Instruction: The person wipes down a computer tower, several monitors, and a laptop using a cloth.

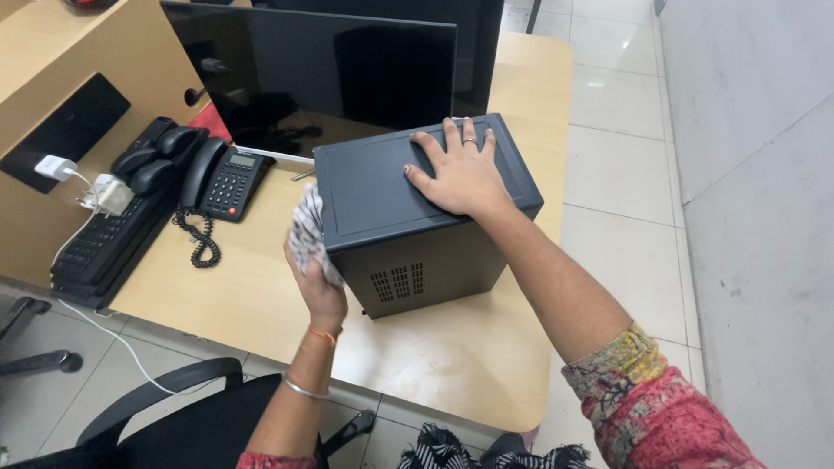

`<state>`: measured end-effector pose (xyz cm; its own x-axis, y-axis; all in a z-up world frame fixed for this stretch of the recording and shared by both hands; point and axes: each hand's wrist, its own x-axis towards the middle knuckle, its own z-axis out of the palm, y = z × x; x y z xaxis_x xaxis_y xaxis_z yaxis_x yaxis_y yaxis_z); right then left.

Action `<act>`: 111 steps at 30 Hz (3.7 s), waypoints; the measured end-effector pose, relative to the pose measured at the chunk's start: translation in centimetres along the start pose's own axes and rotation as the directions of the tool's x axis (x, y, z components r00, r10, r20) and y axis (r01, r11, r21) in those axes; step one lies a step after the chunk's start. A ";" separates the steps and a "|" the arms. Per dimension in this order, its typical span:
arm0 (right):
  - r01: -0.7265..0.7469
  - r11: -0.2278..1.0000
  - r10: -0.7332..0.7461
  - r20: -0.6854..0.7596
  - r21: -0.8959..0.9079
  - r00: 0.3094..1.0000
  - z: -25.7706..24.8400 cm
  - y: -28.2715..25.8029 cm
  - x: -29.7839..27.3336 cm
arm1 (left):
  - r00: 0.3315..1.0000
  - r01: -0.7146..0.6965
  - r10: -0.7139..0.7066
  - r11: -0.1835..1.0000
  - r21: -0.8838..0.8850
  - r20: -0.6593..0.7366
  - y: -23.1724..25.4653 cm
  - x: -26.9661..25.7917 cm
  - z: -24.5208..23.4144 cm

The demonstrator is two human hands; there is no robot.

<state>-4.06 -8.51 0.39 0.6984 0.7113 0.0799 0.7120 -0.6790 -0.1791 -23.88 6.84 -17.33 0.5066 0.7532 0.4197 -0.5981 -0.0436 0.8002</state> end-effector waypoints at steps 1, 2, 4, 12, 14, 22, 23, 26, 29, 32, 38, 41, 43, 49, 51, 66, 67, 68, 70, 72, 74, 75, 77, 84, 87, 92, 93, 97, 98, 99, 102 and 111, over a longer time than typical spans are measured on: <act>0.000 1.000 0.000 0.001 -0.001 1.000 0.0 0.0 -0.1 | 0.997 -0.076 0.074 0.984 0.161 0.017 -0.2 -2.1 -0.8; -0.001 1.000 0.001 -0.003 -0.001 1.000 0.1 0.0 -0.1 | 0.999 -0.047 0.048 0.984 0.171 -0.003 -0.6 -4.0 -1.5; -0.007 1.000 0.007 -0.011 -0.005 1.000 0.1 0.0 -0.2 | 0.999 0.012 -0.004 0.983 0.183 -0.042 -2.1 -7.1 -2.6; 0.003 1.000 -0.003 -0.033 -0.010 0.999 0.1 -0.1 -0.2 | 0.951 0.226 -0.163 0.947 0.230 -0.263 -11.0 -11.2 -4.4; 0.001 1.000 -0.002 -0.029 -0.006 1.000 0.1 0.0 -0.3 | 0.940 0.198 -0.147 0.970 0.142 -0.308 -12.1 -11.2 -4.3; 0.018 1.000 -0.018 -0.042 -0.007 0.999 0.1 0.0 -0.6 | 0.641 0.630 -0.738 0.663 -0.403 -0.212 -15.9 -3.2 -9.5; 0.013 1.000 -0.013 -0.032 -0.006 0.999 0.1 -0.1 -0.5 | 0.609 0.693 -0.780 0.612 -0.381 -0.146 -16.7 -2.5 -10.0; 0.004 1.000 -0.004 -0.020 -0.008 1.000 -0.2 -0.3 -0.4 | 0.538 0.799 -0.840 0.533 -0.277 -0.063 -17.9 -0.1 -10.0; 0.004 1.000 -0.004 -0.019 -0.013 1.000 -0.1 -0.2 -0.4 | 0.572 0.788 -0.797 0.600 -0.142 -0.195 -16.9 3.6 -8.4; 0.001 1.000 -0.002 -0.013 -0.016 1.000 0.0 -0.2 -0.3 | 0.638 0.739 -0.729 0.670 -0.068 -0.247 -13.4 6.8 -6.4; 0.007 1.000 -0.008 -0.024 -0.011 1.000 0.2 -0.1 -0.3 | 0.748 0.632 -0.606 0.775 0.011 -0.271 -7.9 8.3 -3.8; 0.016 1.000 -0.016 -0.032 0.003 0.999 0.2 0.0 -0.3 | 0.742 0.633 -0.589 0.773 0.044 -0.320 -7.6 6.3 -4.6; 0.014 1.000 -0.014 -0.031 0.008 0.999 0.1 0.1 -0.3 | 0.746 0.621 -0.578 0.783 0.032 -0.331 -8.1 5.0 -5.8; 0.019 1.000 -0.018 -0.039 0.017 0.999 0.3 0.3 -0.3 | 0.701 0.508 -0.696 0.641 -0.576 -0.157 -8.3 4.7 -10.8; 0.029 0.999 -0.028 -0.056 0.017 0.998 0.3 0.5 -0.4 | 0.824 0.302 -0.535 0.694 -0.654 -0.188 -7.2 6.0 -12.0; 0.458 0.589 0.055 -0.598 0.666 0.799 1.5 3.3 -0.9 | 0.768 -0.511 0.216 0.774 0.373 0.603 13.5 8.0 13.0; 0.589 0.512 0.077 -0.716 0.626 0.694 1.7 3.9 -0.6 | 0.776 -0.483 0.191 0.793 0.371 0.601 13.6 7.7 14.4; 0.617 0.478 0.102 -0.737 0.625 0.668 1.9 4.4 -0.9 | 0.783 -0.454 0.165 0.811 0.370 0.600 13.3 7.5 15.6; 0.673 0.410 0.157 -0.775 0.615 0.613 1.9 5.0 -1.7 | 0.836 -0.400 0.141 0.819 0.413 0.531 12.6 8.3 16.1; 0.590 0.622 -0.032 -0.736 0.515 0.677 1.2 4.4 -2.5 | 0.912 -0.335 0.145 0.803 0.494 0.384 11.3 10.0 15.3; 0.484 0.785 -0.165 -0.622 0.387 0.766 0.4 3.2 -3.2 | 0.950 -0.255 0.010 0.598 0.760 0.311 9.5 11.6 13.6; 0.420 0.849 -0.201 -0.539 0.321 0.818 0.2 2.2 -3.4 | 0.951 -0.274 0.021 0.520 0.809 0.309 8.5 12.2 12.8; 0.317 0.899 -0.179 -0.406 0.303 0.896 -0.4 1.5 -3.9 | 0.950 -0.303 0.042 0.352 0.886 0.309 6.7 12.8 11.6; -0.001 0.968 0.073 -0.276 0.250 0.958 -1.9 5.6 -4.7 | 0.985 0.064 -0.165 0.611 0.789 0.048 6.2 13.4 10.5; -0.080 0.973 0.140 -0.277 0.216 0.951 -1.6 6.2 -3.3 | 0.981 0.062 -0.182 0.610 0.790 0.064 6.4 13.2 10.8; -0.064 0.997 0.069 -0.135 0.044 0.988 -0.9 3.0 0.2 | 0.977 -0.038 -0.139 0.634 0.772 0.162 7.0 12.7 11.5; -0.015 1.000 0.018 -0.138 0.020 0.990 -0.8 1.8 0.9 | 0.975 -0.090 -0.112 0.593 0.800 0.192 7.1 12.7 11.7; 0.267 0.963 -0.259 -0.146 0.031 0.955 0.6 -3.3 1.3 | 0.960 -0.200 -0.086 0.448 0.871 0.265 7.3 12.3 11.9; 0.288 0.957 -0.278 -0.185 0.033 0.943 1.0 -4.1 0.5 | 0.958 -0.206 -0.097 0.423 0.883 0.270 7.2 12.2 11.8; 0.310 0.950 -0.295 -0.225 0.034 0.929 1.5 -4.8 -0.6 | 0.963 -0.183 -0.094 0.467 0.865 0.254 7.2 12.3 11.8; 0.373 0.924 -0.311 -0.397 0.088 0.864 2.3 -4.9 -4.6 | 0.967 -0.137 -0.110 0.532 0.836 0.229 6.9 12.4 11.2; 0.366 0.921 -0.345 -0.708 -0.130 0.616 6.5 -3.6 -10.4 | 0.892 -0.358 -0.200 0.233 0.904 0.405 7.3 13.5 12.0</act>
<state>-14.34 -12.26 -6.15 0.2366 0.5436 0.8053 0.9212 -0.3889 -0.0082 -13.97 8.76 -0.66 0.8231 0.4152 0.3874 0.2411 -0.8732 0.4235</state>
